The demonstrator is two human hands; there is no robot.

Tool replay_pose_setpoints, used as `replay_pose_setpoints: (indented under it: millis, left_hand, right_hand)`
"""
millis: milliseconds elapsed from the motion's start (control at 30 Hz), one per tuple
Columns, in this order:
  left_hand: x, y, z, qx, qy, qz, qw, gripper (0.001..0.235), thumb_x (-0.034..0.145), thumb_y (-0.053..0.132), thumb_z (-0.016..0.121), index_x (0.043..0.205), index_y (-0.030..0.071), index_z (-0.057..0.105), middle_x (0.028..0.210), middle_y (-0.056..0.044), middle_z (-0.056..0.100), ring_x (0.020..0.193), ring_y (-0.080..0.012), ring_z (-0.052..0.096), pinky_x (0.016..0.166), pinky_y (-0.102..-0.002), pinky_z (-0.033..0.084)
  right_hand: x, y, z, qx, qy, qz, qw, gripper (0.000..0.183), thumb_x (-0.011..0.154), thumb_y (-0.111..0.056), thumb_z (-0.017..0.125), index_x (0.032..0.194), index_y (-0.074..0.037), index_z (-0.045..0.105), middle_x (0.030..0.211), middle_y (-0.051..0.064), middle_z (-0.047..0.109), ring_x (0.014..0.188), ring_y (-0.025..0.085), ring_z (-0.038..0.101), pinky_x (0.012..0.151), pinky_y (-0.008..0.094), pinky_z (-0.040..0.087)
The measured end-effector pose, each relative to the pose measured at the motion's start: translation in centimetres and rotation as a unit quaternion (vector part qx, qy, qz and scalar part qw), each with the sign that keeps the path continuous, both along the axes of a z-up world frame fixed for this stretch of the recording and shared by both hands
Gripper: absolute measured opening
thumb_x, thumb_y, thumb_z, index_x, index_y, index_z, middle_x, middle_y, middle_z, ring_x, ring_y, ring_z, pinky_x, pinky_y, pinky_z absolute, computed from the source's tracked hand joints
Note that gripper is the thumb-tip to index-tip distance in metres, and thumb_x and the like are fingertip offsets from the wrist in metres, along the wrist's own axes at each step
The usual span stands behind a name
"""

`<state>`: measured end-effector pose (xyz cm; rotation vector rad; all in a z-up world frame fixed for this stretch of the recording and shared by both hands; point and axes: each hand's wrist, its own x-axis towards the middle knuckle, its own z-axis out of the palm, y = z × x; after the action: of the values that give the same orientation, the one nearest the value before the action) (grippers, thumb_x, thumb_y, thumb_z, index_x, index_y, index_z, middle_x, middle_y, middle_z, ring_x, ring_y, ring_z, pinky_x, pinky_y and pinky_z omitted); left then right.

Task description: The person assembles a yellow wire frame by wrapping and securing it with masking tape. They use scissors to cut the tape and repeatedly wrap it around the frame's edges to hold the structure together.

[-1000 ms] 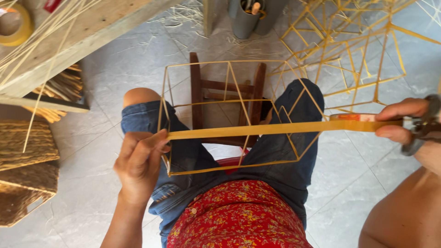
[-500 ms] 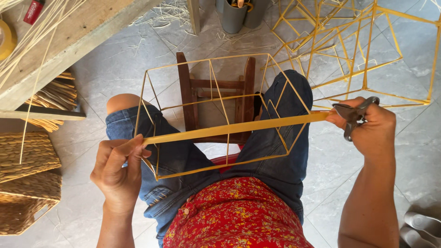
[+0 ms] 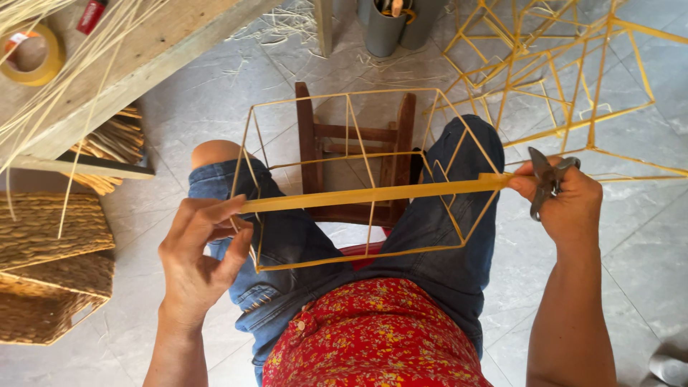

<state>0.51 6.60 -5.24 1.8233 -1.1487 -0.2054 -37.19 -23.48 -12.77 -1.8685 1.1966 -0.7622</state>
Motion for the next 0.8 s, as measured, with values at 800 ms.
replay_pose_setpoints:
  millis: [800]
  left_hand:
    - [-4.5, -12.1, -0.6, 0.076, -0.333, -0.186, 0.921, 0.029, 0.091, 0.016, 0.073, 0.117, 0.006, 0.067, 0.079, -0.002, 0.064, 0.066, -0.0175, 0.069, 0.052, -0.032, 0.052]
  right_hand:
    - [0.5, 0.2, -1.1, 0.006, -0.02, 0.003, 1.0, 0.022, 0.094, -0.007, 0.084, 0.11, 0.003, 0.072, 0.097, 0.01, 0.074, 0.087, 0.011, 0.068, 0.077, 0.025, 0.055]
